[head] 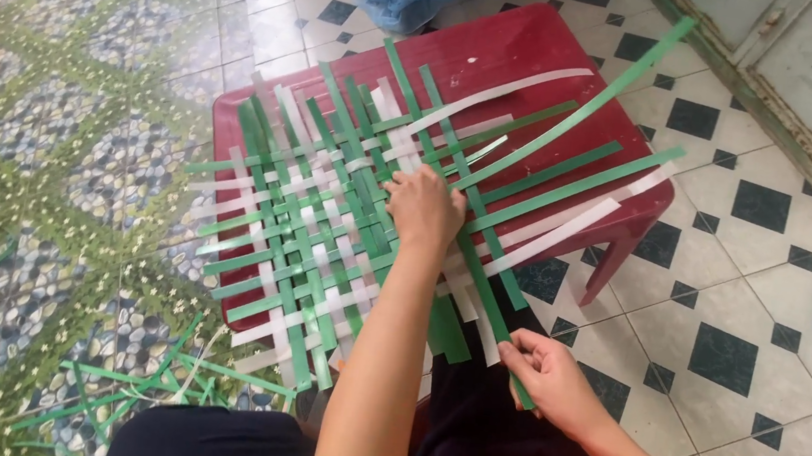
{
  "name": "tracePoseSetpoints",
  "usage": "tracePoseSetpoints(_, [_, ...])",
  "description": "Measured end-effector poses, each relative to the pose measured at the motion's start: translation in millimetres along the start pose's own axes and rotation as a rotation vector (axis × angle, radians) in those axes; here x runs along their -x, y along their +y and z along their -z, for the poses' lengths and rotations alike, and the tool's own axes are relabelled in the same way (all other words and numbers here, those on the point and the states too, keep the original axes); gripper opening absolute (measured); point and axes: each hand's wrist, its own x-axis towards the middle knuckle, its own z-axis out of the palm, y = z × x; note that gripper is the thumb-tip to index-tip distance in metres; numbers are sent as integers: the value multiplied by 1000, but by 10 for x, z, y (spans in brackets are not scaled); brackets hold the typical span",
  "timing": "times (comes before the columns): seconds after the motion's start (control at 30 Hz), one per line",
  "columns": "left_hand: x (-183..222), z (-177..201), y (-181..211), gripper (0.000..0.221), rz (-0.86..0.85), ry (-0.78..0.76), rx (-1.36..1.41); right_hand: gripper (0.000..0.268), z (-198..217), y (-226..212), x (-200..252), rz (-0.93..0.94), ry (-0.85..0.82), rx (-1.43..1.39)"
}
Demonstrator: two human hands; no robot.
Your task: Weaving green and white plastic strips together on a small stool to create a bag component
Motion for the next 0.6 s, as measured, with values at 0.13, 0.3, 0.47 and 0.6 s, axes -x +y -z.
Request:
tracePoseSetpoints(0.13, [-13, -36, 2, 64, 19, 13, 110, 32, 19, 24, -11, 16, 9, 13])
tracePoseSetpoints(0.3, [-41, -115, 26, 45, 31, 45, 123, 32, 43, -4, -45, 20, 26, -8])
tracePoseSetpoints(0.47, [-33, -111, 32, 43, 43, 28, 126, 34, 43, -14, -56, 25, 11, 17])
tracePoseSetpoints(0.6, [-43, -110, 66, 41, 52, 0, 95, 33, 43, -44, -43, -16, 6, 21])
